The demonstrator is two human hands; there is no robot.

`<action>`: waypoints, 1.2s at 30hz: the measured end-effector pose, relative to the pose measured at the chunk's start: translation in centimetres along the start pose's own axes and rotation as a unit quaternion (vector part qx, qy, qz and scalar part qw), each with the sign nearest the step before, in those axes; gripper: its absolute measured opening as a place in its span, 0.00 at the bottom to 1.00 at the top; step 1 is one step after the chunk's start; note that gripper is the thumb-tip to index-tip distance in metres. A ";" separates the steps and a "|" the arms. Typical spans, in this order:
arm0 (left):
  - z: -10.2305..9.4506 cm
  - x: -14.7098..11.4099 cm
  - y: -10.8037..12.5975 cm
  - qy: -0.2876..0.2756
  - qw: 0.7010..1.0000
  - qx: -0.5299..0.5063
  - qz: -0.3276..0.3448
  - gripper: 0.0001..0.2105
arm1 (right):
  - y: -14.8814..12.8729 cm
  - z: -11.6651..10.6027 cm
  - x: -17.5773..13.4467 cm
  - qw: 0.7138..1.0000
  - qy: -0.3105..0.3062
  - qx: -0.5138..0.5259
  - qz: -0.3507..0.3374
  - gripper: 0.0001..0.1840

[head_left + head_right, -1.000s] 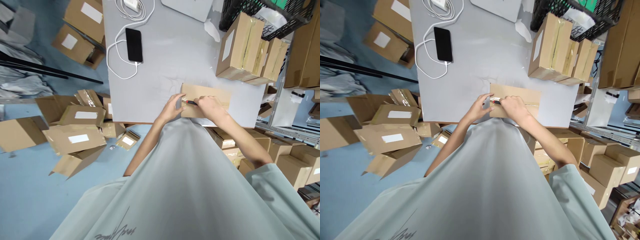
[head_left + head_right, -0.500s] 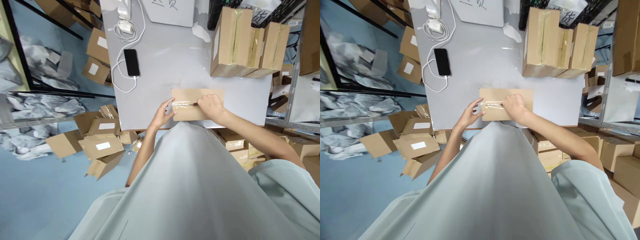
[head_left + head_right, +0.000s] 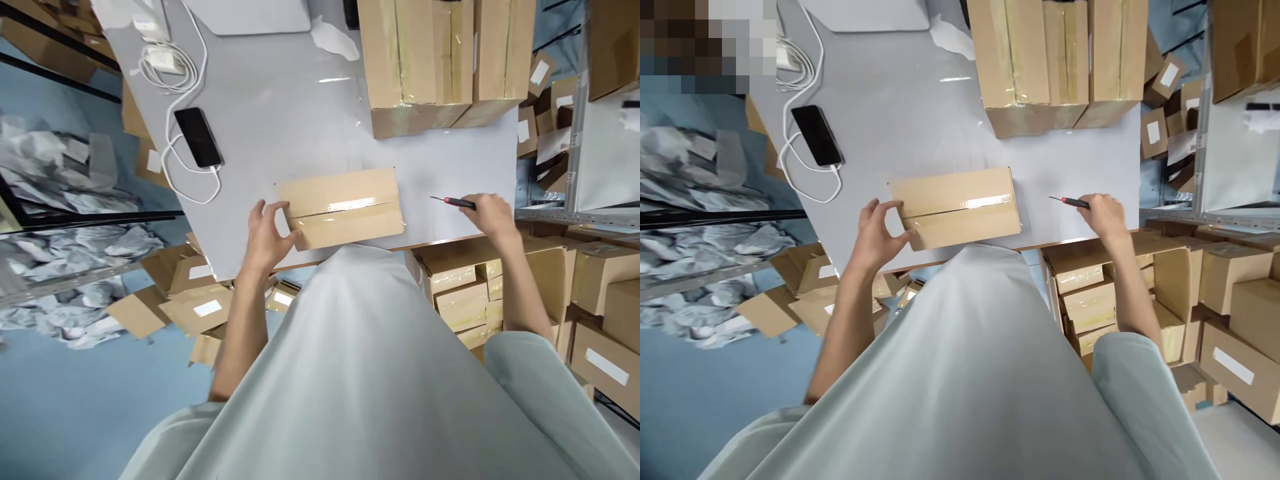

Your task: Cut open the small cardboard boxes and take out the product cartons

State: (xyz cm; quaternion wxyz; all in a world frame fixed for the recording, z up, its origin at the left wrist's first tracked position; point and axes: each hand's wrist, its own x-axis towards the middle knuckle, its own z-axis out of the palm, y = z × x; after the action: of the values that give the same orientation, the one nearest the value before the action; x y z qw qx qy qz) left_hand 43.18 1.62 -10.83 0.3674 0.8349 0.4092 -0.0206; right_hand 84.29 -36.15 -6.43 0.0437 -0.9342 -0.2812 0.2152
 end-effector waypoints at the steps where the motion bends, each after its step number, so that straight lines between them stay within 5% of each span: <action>1: 0.4 0.5 1.3 0.009 1.000 0.025 0.017 0.40 | 0.1 1.3 -1.0 0.999 -0.019 0.027 0.007 0.15; 4: 3.1 2.4 6.5 -0.014 0.993 0.053 0.100 0.48 | -0.7 5.8 -3.6 0.985 -0.043 0.162 0.030 0.18; 9: 9.3 6.5 14.5 -0.106 0.963 0.042 0.243 0.48 | -4.3 12.3 -6.2 0.912 -0.034 0.397 0.100 0.25; 13: 12.4 8.8 17.4 -0.142 0.948 0.074 0.276 0.46 | -7.2 14.9 -6.8 0.859 -0.023 0.490 0.143 0.27; 16: 12.9 9.2 18.0 -0.151 0.944 0.092 0.278 0.47 | -8.6 16.0 -6.5 0.821 -0.018 0.550 0.152 0.27; 19: 12.0 8.6 18.0 -0.142 0.943 0.093 0.286 0.52 | -8.8 16.6 -6.0 0.805 -0.012 0.566 0.177 0.29; 25: 7.0 5.9 17.2 -0.095 0.952 0.017 0.290 0.54 | -8.5 15.9 -6.4 0.828 0.002 0.533 0.174 0.30; 32: 0.1 2.3 15.4 -0.047 0.952 -0.096 0.287 0.50 | -12.7 10.9 -8.1 0.787 0.146 0.582 0.147 0.28; 36: -1.5 1.9 11.3 -0.014 0.951 -0.132 0.280 0.52 | -16.8 8.0 -9.8 0.820 0.211 0.521 0.104 0.26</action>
State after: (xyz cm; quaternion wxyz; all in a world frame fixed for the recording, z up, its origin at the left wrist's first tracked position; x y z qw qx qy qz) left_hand 51.90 -0.67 -3.67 0.4713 0.8595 0.1525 0.1261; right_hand 65.02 -27.76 -6.50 0.5601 -0.8180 -0.0121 0.1304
